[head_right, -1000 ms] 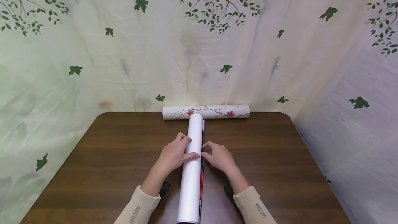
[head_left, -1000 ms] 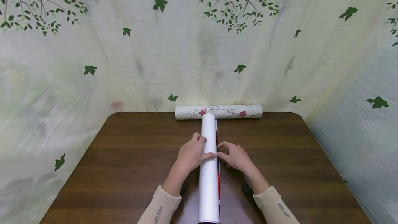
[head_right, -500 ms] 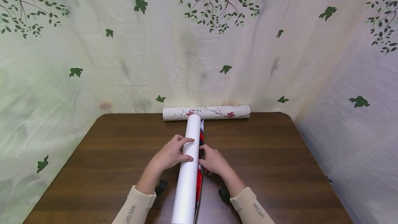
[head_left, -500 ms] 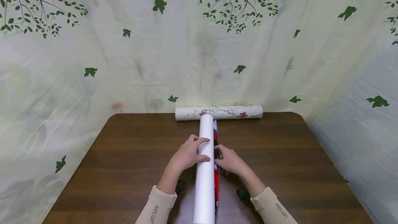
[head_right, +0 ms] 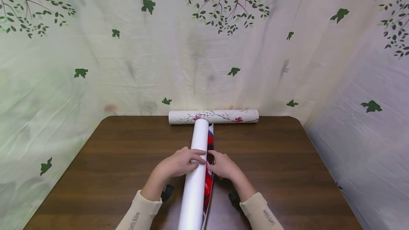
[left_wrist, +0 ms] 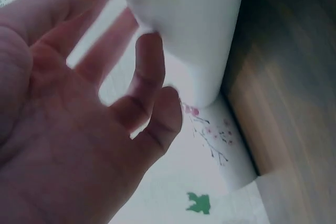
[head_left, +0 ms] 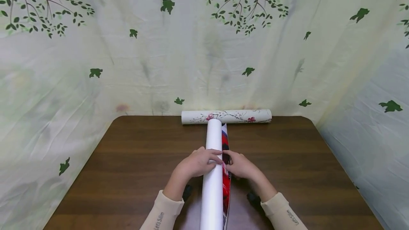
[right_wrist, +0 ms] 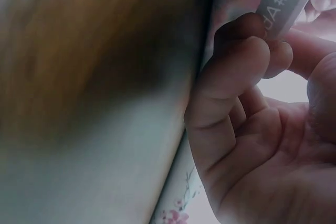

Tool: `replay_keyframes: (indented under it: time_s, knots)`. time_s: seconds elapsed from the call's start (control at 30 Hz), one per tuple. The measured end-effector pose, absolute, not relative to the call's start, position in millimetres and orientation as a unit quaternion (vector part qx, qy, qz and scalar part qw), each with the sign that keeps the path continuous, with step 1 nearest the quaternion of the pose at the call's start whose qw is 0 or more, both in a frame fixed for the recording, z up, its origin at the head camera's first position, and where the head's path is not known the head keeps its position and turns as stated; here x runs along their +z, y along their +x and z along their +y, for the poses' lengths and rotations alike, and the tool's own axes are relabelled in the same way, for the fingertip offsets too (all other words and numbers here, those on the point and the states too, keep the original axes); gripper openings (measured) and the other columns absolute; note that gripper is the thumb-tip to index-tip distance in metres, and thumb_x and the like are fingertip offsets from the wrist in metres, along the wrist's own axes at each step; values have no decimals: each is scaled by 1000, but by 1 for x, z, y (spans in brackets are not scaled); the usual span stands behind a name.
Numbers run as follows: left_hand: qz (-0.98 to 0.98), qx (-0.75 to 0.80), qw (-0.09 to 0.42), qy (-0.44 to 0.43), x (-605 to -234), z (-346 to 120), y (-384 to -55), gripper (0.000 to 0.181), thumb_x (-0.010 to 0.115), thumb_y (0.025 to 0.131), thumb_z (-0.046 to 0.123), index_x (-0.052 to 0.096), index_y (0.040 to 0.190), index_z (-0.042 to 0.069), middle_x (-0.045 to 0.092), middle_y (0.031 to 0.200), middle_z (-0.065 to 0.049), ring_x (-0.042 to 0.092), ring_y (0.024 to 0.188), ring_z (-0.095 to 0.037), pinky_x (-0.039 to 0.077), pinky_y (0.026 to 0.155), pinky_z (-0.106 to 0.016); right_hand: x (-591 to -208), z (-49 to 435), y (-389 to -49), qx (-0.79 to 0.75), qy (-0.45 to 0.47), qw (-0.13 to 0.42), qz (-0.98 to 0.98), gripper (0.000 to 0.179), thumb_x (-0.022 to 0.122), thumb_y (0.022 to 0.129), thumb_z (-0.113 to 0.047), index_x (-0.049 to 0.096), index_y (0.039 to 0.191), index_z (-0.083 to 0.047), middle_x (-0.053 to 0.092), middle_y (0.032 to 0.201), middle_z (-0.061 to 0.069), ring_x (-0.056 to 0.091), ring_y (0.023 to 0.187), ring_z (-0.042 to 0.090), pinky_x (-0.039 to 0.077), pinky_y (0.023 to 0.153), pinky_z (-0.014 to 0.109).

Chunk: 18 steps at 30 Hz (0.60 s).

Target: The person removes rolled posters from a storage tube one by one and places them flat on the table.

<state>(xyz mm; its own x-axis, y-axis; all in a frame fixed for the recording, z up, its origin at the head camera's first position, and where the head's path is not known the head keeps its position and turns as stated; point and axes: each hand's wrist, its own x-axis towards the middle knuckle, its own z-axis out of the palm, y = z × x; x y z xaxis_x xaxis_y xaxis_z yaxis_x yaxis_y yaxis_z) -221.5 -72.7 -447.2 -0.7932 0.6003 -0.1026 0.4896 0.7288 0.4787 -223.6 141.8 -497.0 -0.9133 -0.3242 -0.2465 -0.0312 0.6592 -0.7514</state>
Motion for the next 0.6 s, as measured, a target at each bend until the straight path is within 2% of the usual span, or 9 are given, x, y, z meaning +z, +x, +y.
replay_keyframes:
  time_s: [0.1,0.37,0.6]
  knots:
    - [931,201,89,292,-449,-67,-221,22,71,100,26,82,119,22,67,142,-1,57,118,-28,49,97,-45,-495,148,-225,-396,-92,184,895,63,69,97,-10,50,157,-7,56,68,6,50,47,18,50,49,30]
    - [951,134,9,277,-456,-51,-221,31,81,91,45,83,117,29,63,125,-3,55,109,-25,48,88,-38,-485,163,-226,-390,-69,202,896,64,71,96,-12,52,157,-12,59,75,9,46,49,18,55,54,30]
    - [946,144,-31,290,-468,-51,-226,37,85,85,53,82,112,28,67,134,2,59,117,-26,50,93,-40,-481,173,-227,-395,-51,204,894,65,72,96,-13,51,158,-14,60,78,10,45,49,18,56,56,31]
